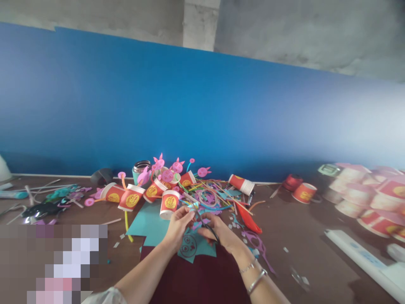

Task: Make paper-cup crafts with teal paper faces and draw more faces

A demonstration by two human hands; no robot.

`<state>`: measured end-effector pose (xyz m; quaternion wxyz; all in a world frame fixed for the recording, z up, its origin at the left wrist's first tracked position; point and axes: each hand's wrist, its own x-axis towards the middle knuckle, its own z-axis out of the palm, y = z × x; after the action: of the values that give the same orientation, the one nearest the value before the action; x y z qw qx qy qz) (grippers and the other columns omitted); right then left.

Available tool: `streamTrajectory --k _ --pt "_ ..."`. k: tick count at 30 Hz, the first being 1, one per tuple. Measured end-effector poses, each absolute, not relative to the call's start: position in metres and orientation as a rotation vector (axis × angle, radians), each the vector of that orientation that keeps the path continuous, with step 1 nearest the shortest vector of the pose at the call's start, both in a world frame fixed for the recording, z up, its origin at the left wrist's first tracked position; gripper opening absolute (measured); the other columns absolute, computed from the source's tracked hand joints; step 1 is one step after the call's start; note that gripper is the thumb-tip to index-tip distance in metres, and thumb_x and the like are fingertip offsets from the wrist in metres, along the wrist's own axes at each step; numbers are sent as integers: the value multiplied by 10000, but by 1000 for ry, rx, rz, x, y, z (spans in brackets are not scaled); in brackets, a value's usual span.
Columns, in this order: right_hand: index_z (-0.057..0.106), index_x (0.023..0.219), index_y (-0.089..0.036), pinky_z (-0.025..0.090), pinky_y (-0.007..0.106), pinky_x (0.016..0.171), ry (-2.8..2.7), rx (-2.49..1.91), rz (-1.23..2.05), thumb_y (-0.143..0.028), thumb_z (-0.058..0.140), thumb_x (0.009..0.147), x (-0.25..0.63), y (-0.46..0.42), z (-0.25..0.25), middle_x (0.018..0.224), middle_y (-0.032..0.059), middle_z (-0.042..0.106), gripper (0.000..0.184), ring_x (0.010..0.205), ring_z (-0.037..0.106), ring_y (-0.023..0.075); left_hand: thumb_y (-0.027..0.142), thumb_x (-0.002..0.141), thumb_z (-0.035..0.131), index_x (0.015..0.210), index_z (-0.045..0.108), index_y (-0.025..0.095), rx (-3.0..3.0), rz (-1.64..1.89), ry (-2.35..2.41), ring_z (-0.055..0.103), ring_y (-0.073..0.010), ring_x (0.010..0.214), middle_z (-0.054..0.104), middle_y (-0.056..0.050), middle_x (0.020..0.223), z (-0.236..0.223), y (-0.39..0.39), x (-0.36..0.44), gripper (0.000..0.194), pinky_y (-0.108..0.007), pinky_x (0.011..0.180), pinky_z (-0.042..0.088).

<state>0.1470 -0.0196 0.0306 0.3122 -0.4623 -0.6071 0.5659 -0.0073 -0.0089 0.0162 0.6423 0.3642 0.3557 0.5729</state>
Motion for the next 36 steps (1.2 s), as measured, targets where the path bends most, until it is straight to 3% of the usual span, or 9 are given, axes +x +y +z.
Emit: streamTrajectory --k 12,17,22,27,30,36 --pt "498 884 -186 274 162 349 -1658 -1182 1522 -348 680 684 153 -19 31 382 -121 454 315 319 354 59 357 568 772 608 533 155 835 1273 822 409 -48 413 554 38 494 10 -4 -9 316 -187 440 289" --pt "547 823 -174 323 191 370 -1537 -1283 1383 -344 704 640 152 -11 22 403 -83 505 295 337 415 85 347 587 762 610 562 142 859 1250 855 432 -47 431 579 25 529 19 -7 -13 287 -184 457 311" --pt "515 748 -196 384 236 422 -1247 -1376 1055 -363 644 655 156 4 6 460 -56 516 231 412 500 133 336 630 704 803 636 143 1053 1122 1044 500 -95 446 633 -2 558 34 -9 -25 267 -195 429 307" --pt "499 793 -204 395 253 445 -1181 -1383 957 -377 645 655 161 9 -1 496 -48 533 265 424 500 139 268 667 634 757 646 171 1466 925 1250 476 -124 388 631 -3 497 29 -12 -46 133 -229 438 309" --pt "516 784 -199 395 249 447 -1197 -1378 963 -397 680 635 159 7 -1 484 -57 520 297 423 497 135 253 731 577 797 671 198 1746 833 1355 551 -167 460 617 -4 477 21 -15 -55 127 -245 507 337" --pt "517 796 -190 394 245 429 -1198 -1383 977 -439 686 638 160 8 -4 495 -50 524 340 423 499 134 238 826 463 1120 595 210 2113 584 1674 654 -281 805 710 -127 900 20 -26 -59 324 -317 685 382"
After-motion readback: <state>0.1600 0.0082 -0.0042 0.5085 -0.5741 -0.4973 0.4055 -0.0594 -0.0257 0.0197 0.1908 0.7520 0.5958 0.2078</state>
